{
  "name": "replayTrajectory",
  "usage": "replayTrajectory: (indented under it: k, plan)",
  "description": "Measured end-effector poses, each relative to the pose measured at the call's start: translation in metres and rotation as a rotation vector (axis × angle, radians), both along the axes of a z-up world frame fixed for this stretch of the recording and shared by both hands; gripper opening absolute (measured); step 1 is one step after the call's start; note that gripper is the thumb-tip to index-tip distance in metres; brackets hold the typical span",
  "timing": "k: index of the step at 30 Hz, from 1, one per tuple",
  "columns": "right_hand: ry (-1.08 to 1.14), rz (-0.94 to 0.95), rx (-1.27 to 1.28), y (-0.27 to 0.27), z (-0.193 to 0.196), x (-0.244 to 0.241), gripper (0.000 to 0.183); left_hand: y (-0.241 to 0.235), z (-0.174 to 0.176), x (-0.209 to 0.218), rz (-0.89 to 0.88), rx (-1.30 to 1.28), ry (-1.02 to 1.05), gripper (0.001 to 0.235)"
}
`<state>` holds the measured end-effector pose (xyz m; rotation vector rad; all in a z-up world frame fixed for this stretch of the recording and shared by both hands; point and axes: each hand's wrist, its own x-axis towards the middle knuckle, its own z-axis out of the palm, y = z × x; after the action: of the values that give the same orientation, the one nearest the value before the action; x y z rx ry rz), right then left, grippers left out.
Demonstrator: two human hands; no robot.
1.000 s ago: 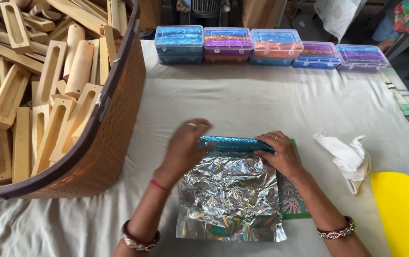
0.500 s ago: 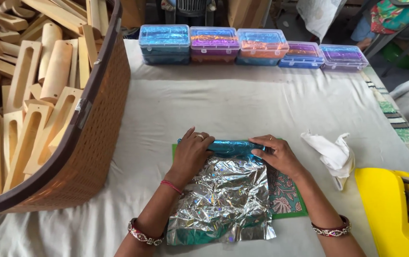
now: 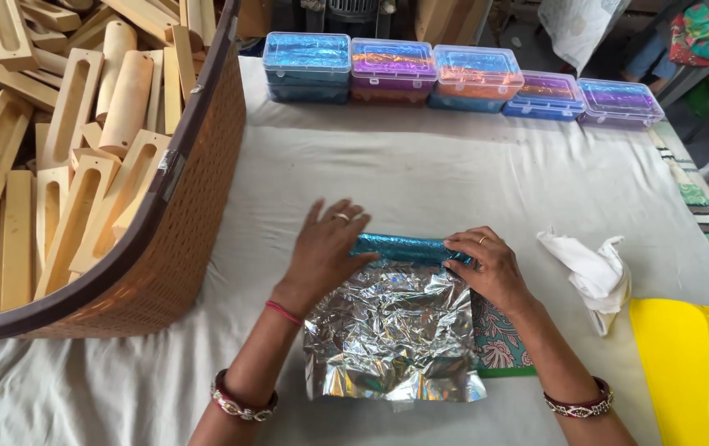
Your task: The person takes colorful metallic foil sheets from a cardboard box, lays them on the table, and wraps a wooden rolling pin by rolling it inside the foil and folding the edges over it. They then set the foil-wrapped roller aside and wipe several wooden blocks and handles one at a time with a white cloth.
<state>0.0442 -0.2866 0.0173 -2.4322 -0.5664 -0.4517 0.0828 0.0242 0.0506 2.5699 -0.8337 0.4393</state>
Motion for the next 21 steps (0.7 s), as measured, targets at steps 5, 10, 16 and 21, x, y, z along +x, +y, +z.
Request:
replayTrajectory:
  k: [5, 10, 16, 21]
  plan:
    - [-0.074, -0.028, -0.104, 0.003, 0.001, -0.004, 0.036, -0.023, -0.048, 0.009, -0.020, 0.078, 0.079, 0.038]
    - [0.023, 0.024, 0.089, 0.006, -0.001, -0.003, 0.037, -0.019, -0.036, 0.002, -0.009, 0.031, 0.154, 0.030]
    - [0.021, 0.001, -0.019, 0.015, -0.019, 0.001, 0.041, -0.018, -0.030, -0.001, -0.024, -0.051, 0.087, 0.031]
    - [0.003, 0.015, -0.028, 0.019, -0.011, -0.001, 0.043, -0.012, -0.030, 0.002, -0.020, -0.073, 0.063, 0.040]
